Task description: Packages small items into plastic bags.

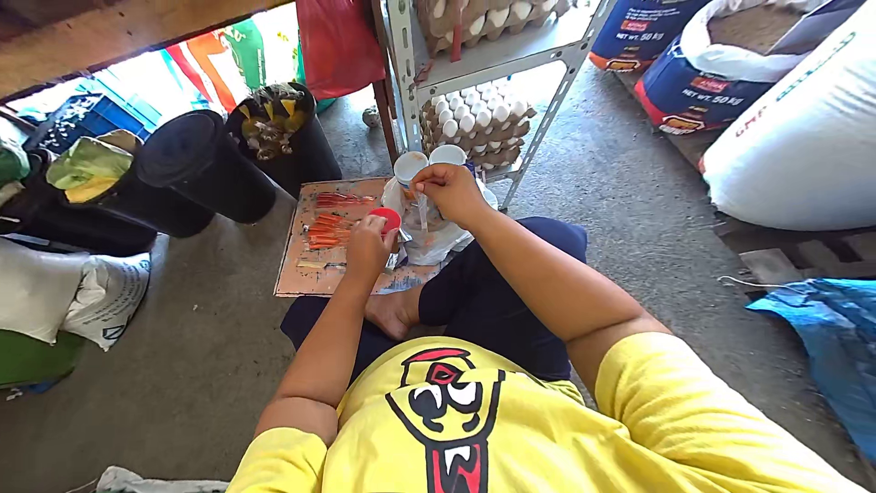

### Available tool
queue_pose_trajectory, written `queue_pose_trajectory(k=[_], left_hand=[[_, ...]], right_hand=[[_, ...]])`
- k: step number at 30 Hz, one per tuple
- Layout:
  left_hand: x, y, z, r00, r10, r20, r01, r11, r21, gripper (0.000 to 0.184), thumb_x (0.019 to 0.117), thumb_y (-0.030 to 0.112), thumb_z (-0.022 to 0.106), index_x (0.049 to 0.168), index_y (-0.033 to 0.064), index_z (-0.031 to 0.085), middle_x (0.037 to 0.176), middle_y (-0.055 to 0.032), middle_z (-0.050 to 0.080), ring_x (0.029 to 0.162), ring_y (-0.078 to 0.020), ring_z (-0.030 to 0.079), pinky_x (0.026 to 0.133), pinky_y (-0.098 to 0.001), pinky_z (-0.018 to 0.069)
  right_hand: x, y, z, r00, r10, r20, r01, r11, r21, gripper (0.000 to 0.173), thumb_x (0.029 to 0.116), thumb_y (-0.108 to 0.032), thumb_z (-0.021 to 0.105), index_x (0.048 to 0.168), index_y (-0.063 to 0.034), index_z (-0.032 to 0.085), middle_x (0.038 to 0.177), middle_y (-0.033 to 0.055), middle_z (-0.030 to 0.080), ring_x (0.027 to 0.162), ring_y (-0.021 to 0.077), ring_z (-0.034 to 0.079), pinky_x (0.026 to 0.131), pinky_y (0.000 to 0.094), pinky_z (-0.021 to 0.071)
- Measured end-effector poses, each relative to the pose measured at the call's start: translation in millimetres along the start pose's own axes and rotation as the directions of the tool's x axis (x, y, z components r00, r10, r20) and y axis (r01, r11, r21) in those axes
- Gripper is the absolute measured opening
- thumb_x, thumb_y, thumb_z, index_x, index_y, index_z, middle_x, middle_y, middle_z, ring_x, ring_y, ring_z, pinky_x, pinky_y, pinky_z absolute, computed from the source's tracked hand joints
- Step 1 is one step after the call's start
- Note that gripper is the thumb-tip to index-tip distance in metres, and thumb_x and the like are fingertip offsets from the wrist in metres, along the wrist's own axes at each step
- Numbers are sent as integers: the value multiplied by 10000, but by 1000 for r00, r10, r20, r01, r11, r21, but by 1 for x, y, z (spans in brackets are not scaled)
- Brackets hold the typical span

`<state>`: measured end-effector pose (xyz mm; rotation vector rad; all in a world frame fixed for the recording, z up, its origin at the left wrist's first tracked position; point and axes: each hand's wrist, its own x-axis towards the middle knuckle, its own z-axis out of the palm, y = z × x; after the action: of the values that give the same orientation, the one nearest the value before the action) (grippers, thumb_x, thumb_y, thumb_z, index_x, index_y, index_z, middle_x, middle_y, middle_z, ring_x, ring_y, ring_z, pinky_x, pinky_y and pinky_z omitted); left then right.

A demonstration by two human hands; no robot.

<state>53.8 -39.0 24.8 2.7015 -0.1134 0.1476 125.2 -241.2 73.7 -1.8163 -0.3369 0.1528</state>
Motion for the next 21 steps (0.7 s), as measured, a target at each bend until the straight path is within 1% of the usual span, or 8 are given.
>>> queue_pose_trajectory(k=[2, 4, 7, 9, 12, 14, 16, 21], left_hand=[[10, 21, -20, 999, 23, -28, -28, 987, -157, 422, 972, 327, 714, 1235, -4, 704, 1259, -201, 683, 1205, -373, 626, 1063, -557, 467], [19, 42, -38, 1000, 26, 3, -23, 929, -370, 408, 950, 310, 743, 1245, 31, 710, 1250, -161, 697, 1186, -302, 641, 1020, -509, 497], [30, 60, -52, 999, 40, 30, -18, 844, -535, 269, 961, 262, 736, 1118, 44, 737, 1084, -82, 740, 1006, -155, 699, 925, -392, 565], [34, 68, -59, 999, 35, -2, -30, 829, -558, 186, 985, 228, 702, 1012, 52, 755, 928, -34, 731, 838, -81, 666, 827, -336, 545], [36, 75, -71, 1000, 26, -13, -28, 811, -584, 158, 989, 204, 696, 1042, 80, 778, 959, -19, 753, 862, -66, 684, 850, -330, 559], [35, 77, -77, 1000, 12, -18, -21, 791, -611, 156, 989, 194, 697, 1059, 82, 779, 973, -21, 758, 881, -77, 697, 860, -332, 572], [34, 78, -84, 1000, -14, -15, 1, 785, -620, 158, 993, 194, 693, 1061, 80, 778, 950, -18, 756, 850, -76, 692, 827, -312, 572], [35, 78, -100, 999, -21, -34, -4, 787, -617, 192, 997, 208, 682, 1089, 58, 758, 967, -34, 748, 847, -89, 681, 807, -306, 559]], right_hand=[[-2, -8, -3, 998, -55, 6, 55, 997, 57, 123, 993, -101, 664, 1082, -42, 725, 1014, 62, 743, 909, 88, 700, 873, 299, 573], [-3, -17, -5, 995, -103, 16, 101, 987, 122, 113, 980, -56, 662, 1071, -24, 722, 1023, 72, 742, 921, 90, 703, 878, 287, 577], [-8, -32, -6, 991, -135, 28, 124, 964, 234, 116, 973, -17, 661, 1078, 2, 707, 1007, 67, 738, 909, 78, 700, 862, 260, 583], [-9, -33, -6, 982, -186, 17, 169, 925, 342, 186, 982, -18, 640, 1160, 21, 678, 1082, 79, 734, 971, 86, 700, 898, 269, 580], [-8, -14, -5, 965, -255, 59, 199, 859, 472, 397, 972, -80, 635, 1348, 31, 573, 1275, 103, 671, 1108, 118, 663, 980, 301, 549], [-12, -4, -2, 966, -236, 106, 153, 852, 500, 510, 886, -20, 707, 1367, 40, 549, 1205, 91, 699, 1051, 112, 684, 932, 296, 577], [-15, -1, 2, 975, -176, 136, 89, 869, 486, 525, 827, 83, 748, 1325, 46, 585, 1141, 101, 727, 1000, 126, 711, 881, 302, 606], [-16, -6, 12, 995, -51, 88, 16, 934, 357, 352, 877, 13, 765, 1213, 30, 663, 987, 94, 758, 857, 100, 725, 825, 289, 606]])
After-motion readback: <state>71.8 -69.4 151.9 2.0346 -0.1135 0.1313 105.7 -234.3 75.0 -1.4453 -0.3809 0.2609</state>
